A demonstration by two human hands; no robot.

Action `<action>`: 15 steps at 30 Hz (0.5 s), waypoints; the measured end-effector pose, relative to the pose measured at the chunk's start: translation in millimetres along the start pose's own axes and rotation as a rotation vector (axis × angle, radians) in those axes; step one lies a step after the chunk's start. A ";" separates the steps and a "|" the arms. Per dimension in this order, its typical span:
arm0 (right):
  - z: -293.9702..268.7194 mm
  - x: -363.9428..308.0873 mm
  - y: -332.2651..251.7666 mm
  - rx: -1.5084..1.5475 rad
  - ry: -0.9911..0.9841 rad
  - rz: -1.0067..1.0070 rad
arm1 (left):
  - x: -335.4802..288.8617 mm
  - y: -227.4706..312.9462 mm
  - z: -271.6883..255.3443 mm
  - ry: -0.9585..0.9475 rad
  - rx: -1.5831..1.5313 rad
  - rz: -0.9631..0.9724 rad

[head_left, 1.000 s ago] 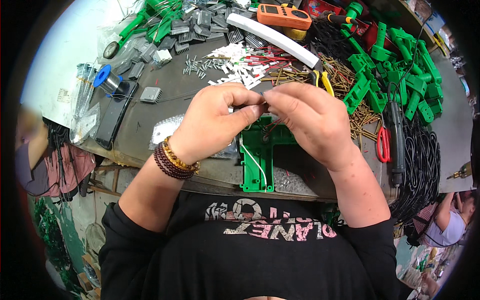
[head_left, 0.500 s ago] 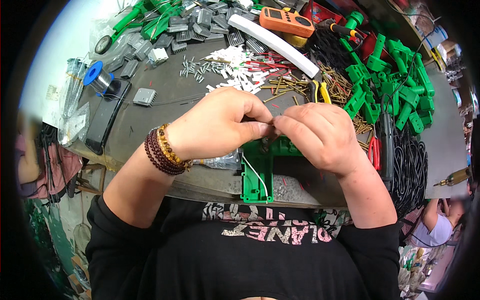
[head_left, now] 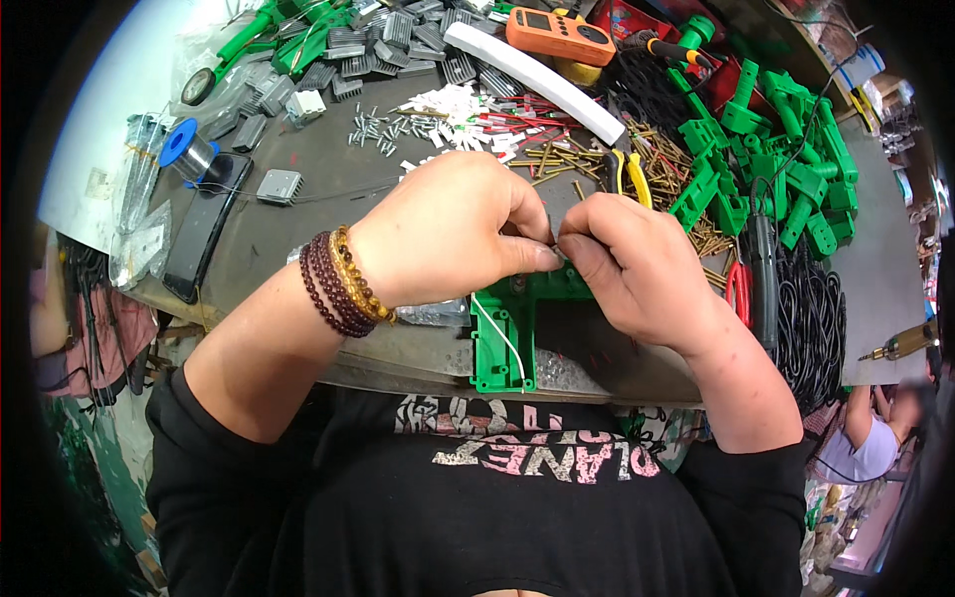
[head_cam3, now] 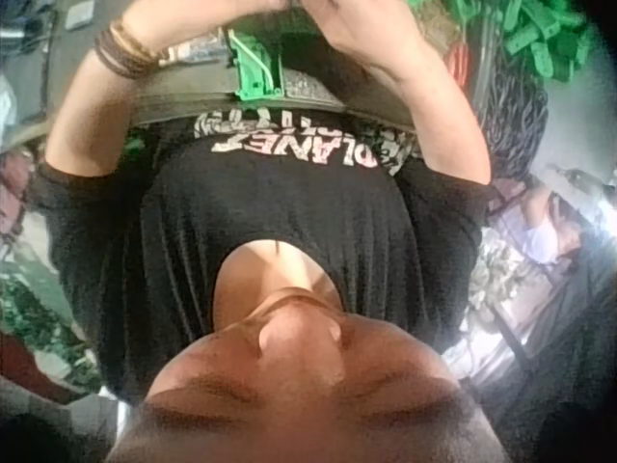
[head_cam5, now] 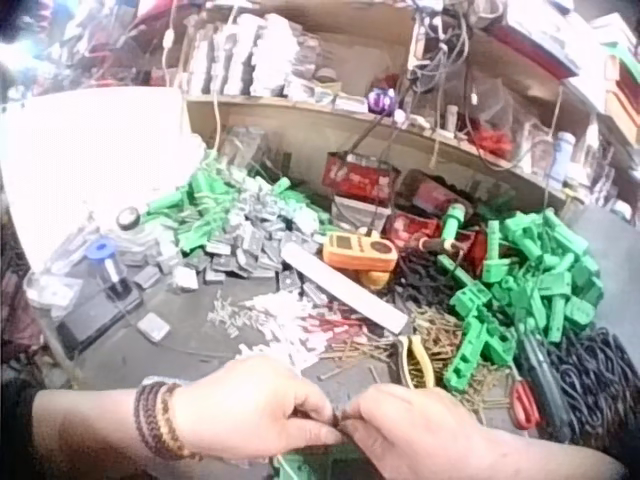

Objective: Assembling the internal wiring and components of a green plastic housing using a soldering iron and screwdriver.

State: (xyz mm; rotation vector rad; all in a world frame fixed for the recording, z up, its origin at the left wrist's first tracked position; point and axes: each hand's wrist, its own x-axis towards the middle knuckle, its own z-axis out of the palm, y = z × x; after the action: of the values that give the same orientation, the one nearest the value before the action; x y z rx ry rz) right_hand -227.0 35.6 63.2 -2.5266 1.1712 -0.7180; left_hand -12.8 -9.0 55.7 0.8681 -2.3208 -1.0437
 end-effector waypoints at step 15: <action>13.9 -11.3 6.8 0.116 0.074 0.063 | -13.2 6.6 31.9 0.330 0.475 0.254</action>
State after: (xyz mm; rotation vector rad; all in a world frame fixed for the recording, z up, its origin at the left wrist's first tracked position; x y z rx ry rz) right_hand -230.1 40.3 44.9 -2.3764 1.1913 -0.8450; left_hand -25.6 19.4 39.4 0.8081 -2.3372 -0.2201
